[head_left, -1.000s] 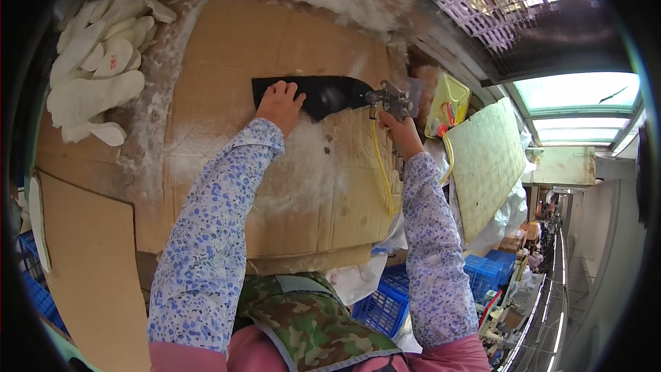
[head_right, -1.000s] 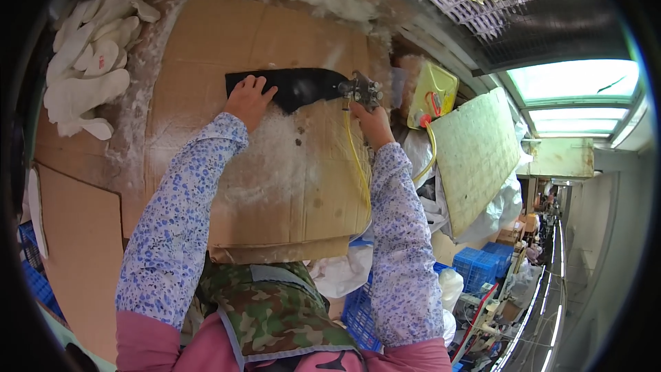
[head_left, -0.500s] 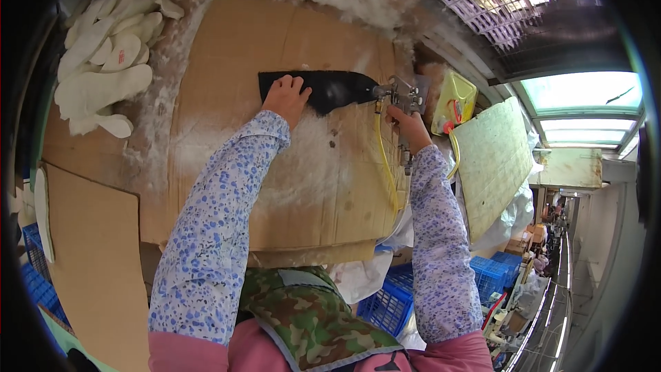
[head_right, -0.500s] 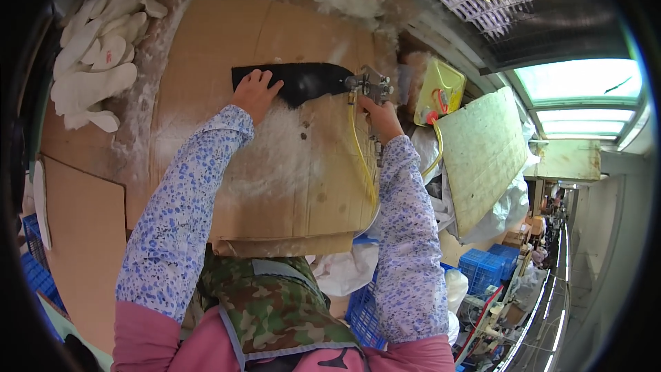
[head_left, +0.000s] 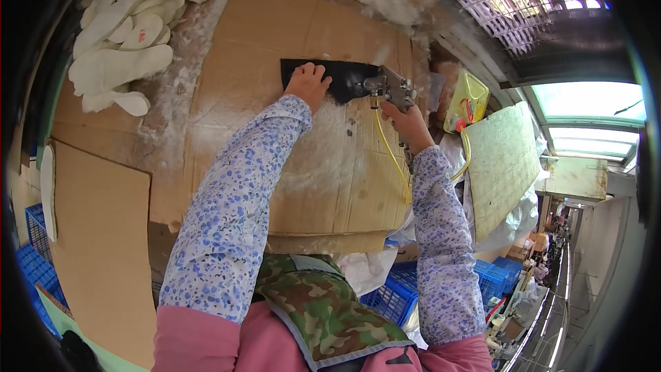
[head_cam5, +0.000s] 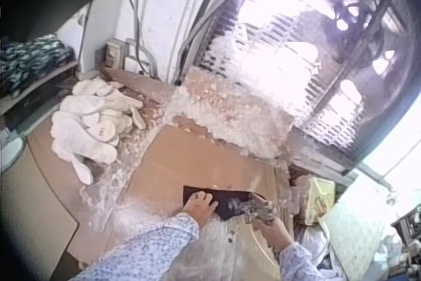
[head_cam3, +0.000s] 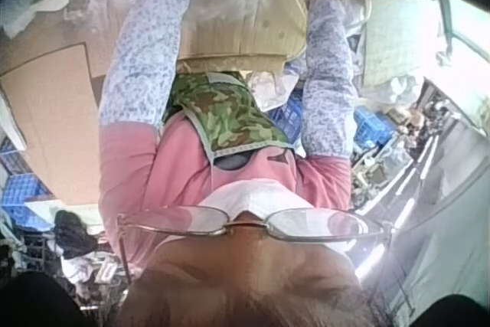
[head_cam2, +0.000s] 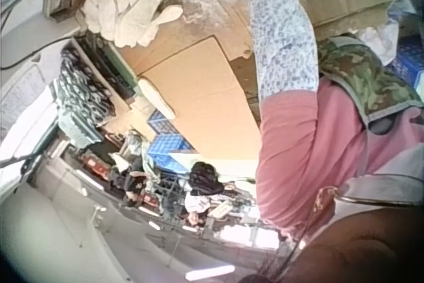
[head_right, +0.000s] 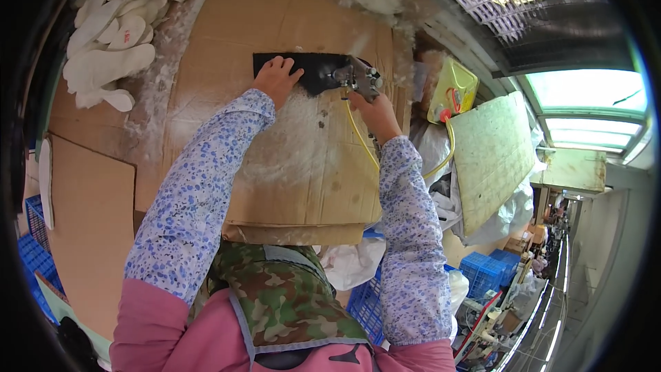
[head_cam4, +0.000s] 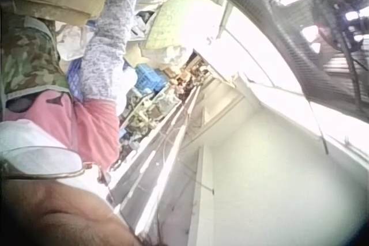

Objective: The recorder uses a pneumatic spray gun to apply adhesive to black shoe components on a cardboard surface.

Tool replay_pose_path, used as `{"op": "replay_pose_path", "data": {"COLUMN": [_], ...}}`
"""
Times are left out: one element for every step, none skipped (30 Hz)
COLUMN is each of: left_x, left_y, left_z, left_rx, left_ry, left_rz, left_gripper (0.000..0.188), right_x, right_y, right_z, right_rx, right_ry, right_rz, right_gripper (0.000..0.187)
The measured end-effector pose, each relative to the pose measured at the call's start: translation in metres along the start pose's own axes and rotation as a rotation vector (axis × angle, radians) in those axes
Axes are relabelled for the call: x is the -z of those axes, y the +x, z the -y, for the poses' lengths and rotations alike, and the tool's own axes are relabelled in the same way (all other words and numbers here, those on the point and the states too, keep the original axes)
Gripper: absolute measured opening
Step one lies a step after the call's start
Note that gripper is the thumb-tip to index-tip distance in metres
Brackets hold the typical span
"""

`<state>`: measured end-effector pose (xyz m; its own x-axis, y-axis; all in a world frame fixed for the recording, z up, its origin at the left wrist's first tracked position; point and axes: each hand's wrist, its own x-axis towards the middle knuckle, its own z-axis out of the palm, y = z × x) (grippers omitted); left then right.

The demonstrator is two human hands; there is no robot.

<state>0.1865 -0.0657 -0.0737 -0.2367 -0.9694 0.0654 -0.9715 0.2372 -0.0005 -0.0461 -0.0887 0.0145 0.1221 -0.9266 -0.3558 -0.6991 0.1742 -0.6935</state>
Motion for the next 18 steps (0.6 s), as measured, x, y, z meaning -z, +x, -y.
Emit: {"op": "replay_pose_path", "data": {"left_x": [0.000,-0.001,-0.001,0.000,0.000,0.000,0.000,0.000,-0.001,-0.001,-0.004,-0.007,-0.011,-0.007,-0.003,0.001,0.001,0.000], "left_y": [0.001,0.002,0.002,0.001,0.001,0.001,0.001,0.001,0.002,0.002,-0.001,-0.003,-0.005,-0.003,0.000,0.003,0.002,0.001], "left_z": [0.000,-0.001,-0.001,-0.002,-0.001,-0.001,-0.002,-0.003,-0.003,-0.003,0.001,0.005,0.009,0.003,-0.003,-0.007,-0.005,-0.003], "left_rx": [-0.001,-0.008,-0.014,-0.012,-0.006,-0.008,-0.002,0.004,0.007,0.007,0.007,0.008,0.011,0.003,0.001,-0.001,0.006,0.002], "left_ry": [-0.012,-0.025,-0.025,-0.029,-0.030,-0.027,-0.032,-0.036,-0.036,-0.032,-0.029,-0.026,-0.031,-0.034,-0.041,-0.047,-0.042,-0.051], "left_rz": [-0.026,-0.050,-0.054,-0.039,-0.024,-0.031,-0.028,-0.026,-0.023,-0.032,-0.045,-0.057,-0.067,-0.076,-0.047,-0.017,-0.017,-0.031], "left_gripper": [0.043,0.042,0.042,0.042,0.042,0.042,0.042,0.042,0.042,0.042,0.039,0.036,0.036,0.036,0.039,0.042,0.042,0.042], "right_x": [-0.003,-0.007,-0.011,-0.014,-0.018,-0.020,-0.020,-0.020,-0.020,-0.022,-0.027,-0.031,-0.032,-0.027,-0.023,-0.018,-0.019,-0.019], "right_y": [0.001,0.000,0.000,-0.001,-0.002,-0.004,-0.007,-0.010,-0.012,-0.014,-0.017,-0.020,-0.023,-0.022,-0.020,-0.019,-0.018,-0.017], "right_z": [0.001,0.002,0.004,0.006,0.008,0.009,0.011,0.012,0.013,0.014,0.019,0.025,0.030,0.025,0.020,0.015,0.015,0.015], "right_rx": [0.053,0.052,0.058,0.063,0.101,0.105,0.091,0.078,0.077,0.084,0.132,0.181,0.121,0.119,0.091,0.064,0.070,0.053], "right_ry": [-0.035,-0.034,-0.097,-0.160,-0.185,-0.184,-0.184,-0.184,-0.182,-0.181,-0.177,-0.173,-0.151,-0.155,-0.164,-0.172,-0.170,-0.156], "right_rz": [-0.015,-0.021,-0.035,-0.050,-0.060,-0.067,-0.063,-0.060,-0.059,-0.066,-0.079,-0.091,-0.054,-0.065,-0.060,-0.053,-0.049,-0.040], "right_gripper": [0.030,0.030,0.031,0.031,0.033,0.033,0.033,0.032,0.032,0.032,0.029,0.029,0.030,0.030,0.029,0.030,0.030,0.030]}}
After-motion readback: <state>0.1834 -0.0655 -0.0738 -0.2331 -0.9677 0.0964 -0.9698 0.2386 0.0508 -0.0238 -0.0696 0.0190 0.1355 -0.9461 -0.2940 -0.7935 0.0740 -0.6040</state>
